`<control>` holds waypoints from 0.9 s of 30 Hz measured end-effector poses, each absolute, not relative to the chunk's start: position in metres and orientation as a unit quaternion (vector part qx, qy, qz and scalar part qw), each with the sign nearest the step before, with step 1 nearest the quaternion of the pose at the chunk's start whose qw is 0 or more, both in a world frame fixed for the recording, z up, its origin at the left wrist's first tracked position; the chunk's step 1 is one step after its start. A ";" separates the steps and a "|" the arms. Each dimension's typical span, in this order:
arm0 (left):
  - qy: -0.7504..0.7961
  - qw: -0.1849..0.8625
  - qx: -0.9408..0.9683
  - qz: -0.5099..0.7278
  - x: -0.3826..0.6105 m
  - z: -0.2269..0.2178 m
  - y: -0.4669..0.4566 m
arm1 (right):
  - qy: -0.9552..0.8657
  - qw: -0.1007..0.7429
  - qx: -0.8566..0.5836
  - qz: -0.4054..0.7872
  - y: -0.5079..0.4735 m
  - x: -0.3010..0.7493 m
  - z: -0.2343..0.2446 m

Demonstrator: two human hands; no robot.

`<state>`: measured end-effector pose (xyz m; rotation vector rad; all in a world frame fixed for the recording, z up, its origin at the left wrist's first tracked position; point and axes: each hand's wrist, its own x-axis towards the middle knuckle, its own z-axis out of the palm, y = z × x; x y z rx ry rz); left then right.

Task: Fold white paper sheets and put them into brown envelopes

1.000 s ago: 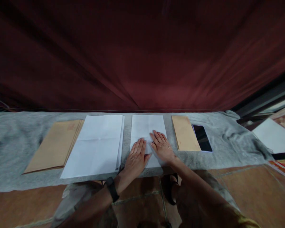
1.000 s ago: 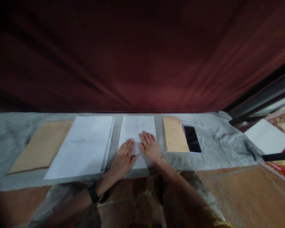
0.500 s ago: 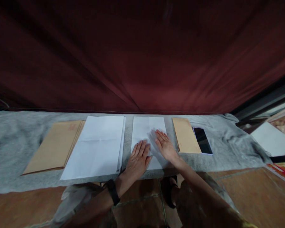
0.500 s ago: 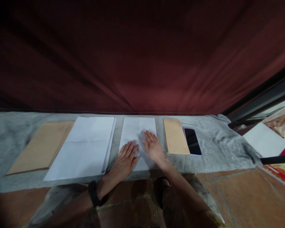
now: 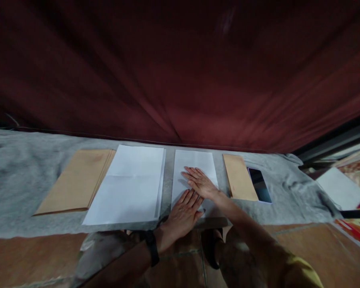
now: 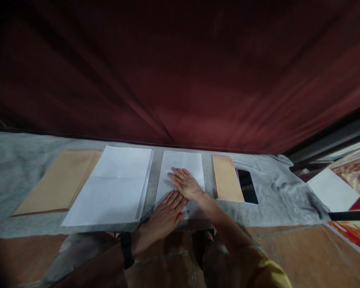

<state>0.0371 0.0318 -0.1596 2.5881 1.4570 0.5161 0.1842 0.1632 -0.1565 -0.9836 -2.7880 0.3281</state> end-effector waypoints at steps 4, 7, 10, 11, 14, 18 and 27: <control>0.469 0.060 0.862 0.181 0.035 -0.166 0.033 | -0.936 0.058 -0.343 0.061 0.194 0.172 -0.159; 0.470 0.055 0.858 0.201 0.036 -0.173 0.032 | -0.934 0.054 -0.352 0.035 0.212 0.165 -0.161; 0.473 0.061 0.854 0.209 0.037 -0.175 0.032 | -0.930 0.065 -0.360 0.032 0.227 0.161 -0.163; 0.473 0.064 0.853 0.209 0.038 -0.175 0.032 | -0.928 0.071 -0.363 0.036 0.231 0.160 -0.163; 0.472 0.067 0.854 0.208 0.039 -0.173 0.034 | -0.923 0.084 -0.373 0.046 0.244 0.158 -0.163; 0.473 0.056 0.855 0.203 0.040 -0.173 0.034 | -0.916 0.089 -0.388 0.041 0.258 0.154 -0.162; 0.530 0.084 0.806 0.249 0.032 -0.162 0.047 | -0.851 0.180 -0.493 0.041 0.239 0.180 -0.158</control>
